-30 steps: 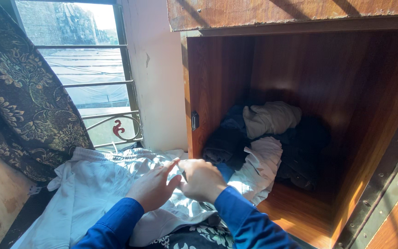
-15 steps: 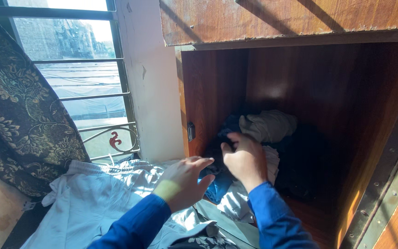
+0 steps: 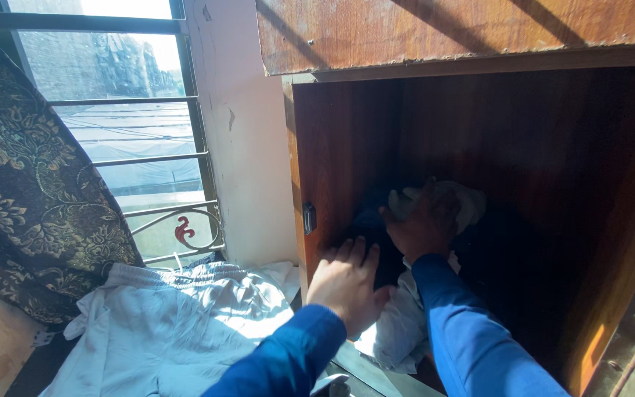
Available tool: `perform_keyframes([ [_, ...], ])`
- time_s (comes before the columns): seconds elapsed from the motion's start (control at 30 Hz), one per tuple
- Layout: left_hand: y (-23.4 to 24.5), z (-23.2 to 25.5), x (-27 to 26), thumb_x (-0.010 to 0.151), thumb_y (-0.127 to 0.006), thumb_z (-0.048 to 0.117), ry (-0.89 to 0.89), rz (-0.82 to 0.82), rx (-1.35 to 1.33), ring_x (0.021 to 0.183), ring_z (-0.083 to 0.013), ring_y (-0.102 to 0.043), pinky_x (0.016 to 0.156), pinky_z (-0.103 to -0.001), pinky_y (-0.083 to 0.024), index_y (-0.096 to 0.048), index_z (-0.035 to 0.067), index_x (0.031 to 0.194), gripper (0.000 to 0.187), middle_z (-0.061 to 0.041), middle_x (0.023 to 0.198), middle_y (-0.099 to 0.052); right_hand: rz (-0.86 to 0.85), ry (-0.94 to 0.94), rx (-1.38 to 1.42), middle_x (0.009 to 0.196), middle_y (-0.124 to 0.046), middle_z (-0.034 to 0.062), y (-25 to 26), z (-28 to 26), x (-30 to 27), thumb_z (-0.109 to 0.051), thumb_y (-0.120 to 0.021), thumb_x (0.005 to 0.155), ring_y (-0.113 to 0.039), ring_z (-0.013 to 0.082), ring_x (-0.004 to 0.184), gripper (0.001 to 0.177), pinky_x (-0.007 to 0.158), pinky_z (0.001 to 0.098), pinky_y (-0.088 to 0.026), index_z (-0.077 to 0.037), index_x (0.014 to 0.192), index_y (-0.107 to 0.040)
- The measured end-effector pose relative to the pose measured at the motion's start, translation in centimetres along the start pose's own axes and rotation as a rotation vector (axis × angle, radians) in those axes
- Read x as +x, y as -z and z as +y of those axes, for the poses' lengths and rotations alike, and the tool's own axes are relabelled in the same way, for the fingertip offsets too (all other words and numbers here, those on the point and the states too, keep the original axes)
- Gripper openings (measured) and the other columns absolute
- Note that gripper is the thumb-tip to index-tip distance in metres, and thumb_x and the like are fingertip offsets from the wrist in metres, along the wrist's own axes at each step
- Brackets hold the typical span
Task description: The person folds shorts and a shirt by hand, then places them into a storage compartment.
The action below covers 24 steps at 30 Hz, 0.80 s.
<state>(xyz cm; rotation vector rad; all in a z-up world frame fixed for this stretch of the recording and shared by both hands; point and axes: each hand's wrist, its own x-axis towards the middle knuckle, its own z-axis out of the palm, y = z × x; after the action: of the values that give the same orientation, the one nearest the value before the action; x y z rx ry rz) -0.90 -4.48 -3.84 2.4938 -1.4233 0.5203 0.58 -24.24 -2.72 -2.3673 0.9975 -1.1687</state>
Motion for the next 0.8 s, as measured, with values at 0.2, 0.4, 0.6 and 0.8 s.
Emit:
perform_keyframes([
  [0.2,-3.0,-1.6,-2.1,0.091,-0.063,0.041,-0.14,0.127,0.048,0.148,-0.0415,-0.025,0.112,-0.054,-0.028,-0.036,0.006,0.153,0.077,-0.026,0.161,-0.027,0.243,0.197,0.036,0.153,-0.042,0.0281,-4.7,6.7,2.8,-0.031,-0.077,0.074,-0.034,0.048,0.145,0.09,0.12,0.0524,-0.029,0.0,0.151,-0.039],
  [0.4,-2.3,-1.8,-2.7,0.09,-0.064,0.034,-0.14,0.05,0.047,0.151,-0.0397,-0.02,0.114,-0.052,-0.027,-0.032,0.009,0.157,0.079,-0.024,0.165,-0.02,0.36,0.041,0.297,0.141,-0.056,0.0292,-3.0,6.6,1.7,-0.012,-0.07,0.086,-0.051,0.0462,0.133,0.057,0.113,0.0487,-0.04,0.003,0.138,-0.053],
  [0.6,-1.9,-2.0,-3.1,0.088,-0.067,0.036,-0.102,0.047,0.009,0.152,-0.0379,-0.021,0.113,-0.053,-0.028,-0.034,0.011,0.157,0.08,-0.02,0.165,-0.022,0.366,0.1,0.672,0.136,-0.061,0.0244,1.3,2.0,-4.0,-0.006,-0.058,0.097,-0.062,0.0384,0.127,0.043,0.108,0.0428,-0.047,0.002,0.139,-0.051],
  [0.8,1.6,-0.3,-2.6,0.094,-0.054,0.056,0.427,0.251,-0.916,0.139,-0.0305,-0.048,0.119,-0.044,-0.035,-0.036,0.013,0.157,0.079,-0.014,0.146,-0.053,0.511,0.222,0.664,0.122,-0.067,0.0203,4.5,-1.6,-8.0,0.007,-0.058,0.089,-0.068,0.0326,0.116,0.039,0.105,0.04,-0.052,0.0,0.126,-0.052],
])
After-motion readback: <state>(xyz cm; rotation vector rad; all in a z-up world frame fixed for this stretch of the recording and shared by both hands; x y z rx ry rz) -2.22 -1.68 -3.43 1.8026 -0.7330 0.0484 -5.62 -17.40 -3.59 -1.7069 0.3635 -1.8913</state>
